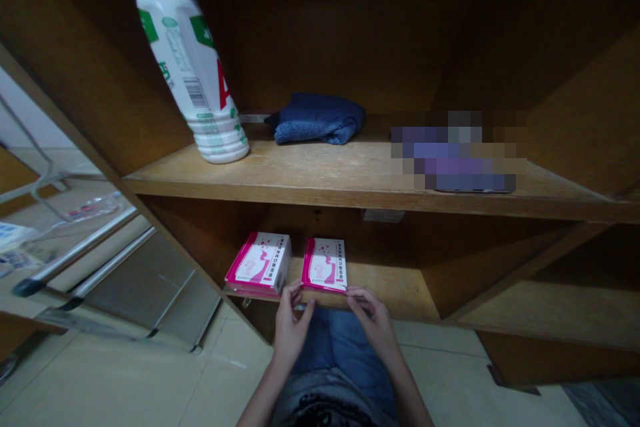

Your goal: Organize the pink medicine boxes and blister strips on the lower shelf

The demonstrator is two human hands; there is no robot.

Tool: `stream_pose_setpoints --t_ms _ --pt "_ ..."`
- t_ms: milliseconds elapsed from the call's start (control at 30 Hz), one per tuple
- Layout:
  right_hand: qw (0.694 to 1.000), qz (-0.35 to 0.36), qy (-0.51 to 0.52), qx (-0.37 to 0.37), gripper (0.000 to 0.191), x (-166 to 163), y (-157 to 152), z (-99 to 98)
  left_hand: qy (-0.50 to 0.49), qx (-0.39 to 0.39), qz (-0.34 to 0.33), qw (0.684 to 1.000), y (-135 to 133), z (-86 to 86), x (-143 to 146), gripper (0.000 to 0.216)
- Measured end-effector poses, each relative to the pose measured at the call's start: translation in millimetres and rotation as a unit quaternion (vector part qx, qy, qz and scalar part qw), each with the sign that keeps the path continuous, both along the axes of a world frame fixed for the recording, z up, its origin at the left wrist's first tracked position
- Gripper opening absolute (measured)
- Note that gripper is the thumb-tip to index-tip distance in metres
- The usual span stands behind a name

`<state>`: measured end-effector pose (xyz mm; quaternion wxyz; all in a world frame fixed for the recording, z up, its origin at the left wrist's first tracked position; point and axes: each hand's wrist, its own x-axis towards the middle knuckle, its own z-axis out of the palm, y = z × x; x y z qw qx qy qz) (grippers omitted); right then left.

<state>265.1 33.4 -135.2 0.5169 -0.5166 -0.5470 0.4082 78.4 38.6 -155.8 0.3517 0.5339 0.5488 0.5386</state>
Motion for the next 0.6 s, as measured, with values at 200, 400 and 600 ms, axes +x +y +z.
stream_pose_setpoints --t_ms 200,400,600 --pt "1.000 0.014 -0.014 -0.007 0.027 2.5 -1.1 1.1 -0.002 0.003 -0.003 1.000 -1.0 -1.3 0.0 0.032" --pt "1.000 0.006 -0.015 -0.002 0.027 1.5 -1.7 2.7 -0.001 0.005 -0.002 1.000 0.7 -3.7 -1.3 0.032" --pt "1.000 -0.014 -0.003 -0.020 0.024 -1.9 -2.3 1.2 -0.003 0.001 -0.008 1.000 3.0 -5.4 -2.1 0.033"
